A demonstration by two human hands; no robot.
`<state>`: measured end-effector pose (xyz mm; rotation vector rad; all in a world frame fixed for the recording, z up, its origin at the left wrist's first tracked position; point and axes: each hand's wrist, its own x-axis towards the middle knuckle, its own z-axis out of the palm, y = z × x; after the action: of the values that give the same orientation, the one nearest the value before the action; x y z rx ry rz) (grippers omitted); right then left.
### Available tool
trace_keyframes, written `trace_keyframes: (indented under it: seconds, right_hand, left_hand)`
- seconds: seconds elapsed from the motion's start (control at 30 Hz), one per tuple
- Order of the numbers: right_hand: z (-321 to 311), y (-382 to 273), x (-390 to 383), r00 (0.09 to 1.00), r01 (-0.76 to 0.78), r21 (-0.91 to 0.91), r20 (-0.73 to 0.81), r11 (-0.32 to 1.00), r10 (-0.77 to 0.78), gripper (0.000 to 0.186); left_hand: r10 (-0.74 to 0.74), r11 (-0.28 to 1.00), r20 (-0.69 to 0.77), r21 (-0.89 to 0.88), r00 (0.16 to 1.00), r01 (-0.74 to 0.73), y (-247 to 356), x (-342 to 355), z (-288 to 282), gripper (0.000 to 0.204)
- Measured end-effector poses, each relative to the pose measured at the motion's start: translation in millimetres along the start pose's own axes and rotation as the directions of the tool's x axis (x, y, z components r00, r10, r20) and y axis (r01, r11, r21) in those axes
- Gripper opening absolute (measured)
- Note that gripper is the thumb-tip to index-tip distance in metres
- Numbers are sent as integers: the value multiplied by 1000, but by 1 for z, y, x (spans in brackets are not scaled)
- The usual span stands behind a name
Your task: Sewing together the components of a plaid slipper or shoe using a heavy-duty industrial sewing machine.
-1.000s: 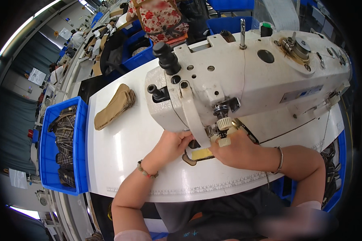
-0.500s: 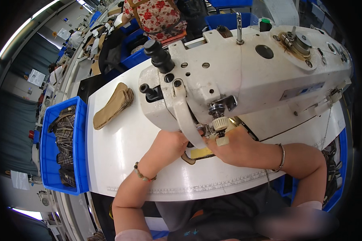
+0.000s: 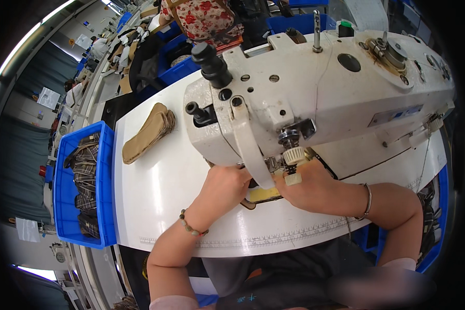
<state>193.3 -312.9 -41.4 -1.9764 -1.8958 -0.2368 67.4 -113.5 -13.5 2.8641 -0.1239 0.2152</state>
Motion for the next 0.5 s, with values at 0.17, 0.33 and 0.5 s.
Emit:
trace_keyframes:
  seconds: [0.17,0.33,0.5]
  right_hand:
    - [0,4,0,1000,5,40,-17,999,-4,9]
    - [5,3,1,995,-62,147,-66,987,72,11]
    - [5,4,1,997,-63,143,-42,988,70,9]
  left_hand:
    - [-35,999,-35,27,999,36,-1,0,4,18]
    - [-9,1000,-94,14,996,10,2,3,3,12]
    - [24,1000,-183,19,983,-21,2,6,4,10]
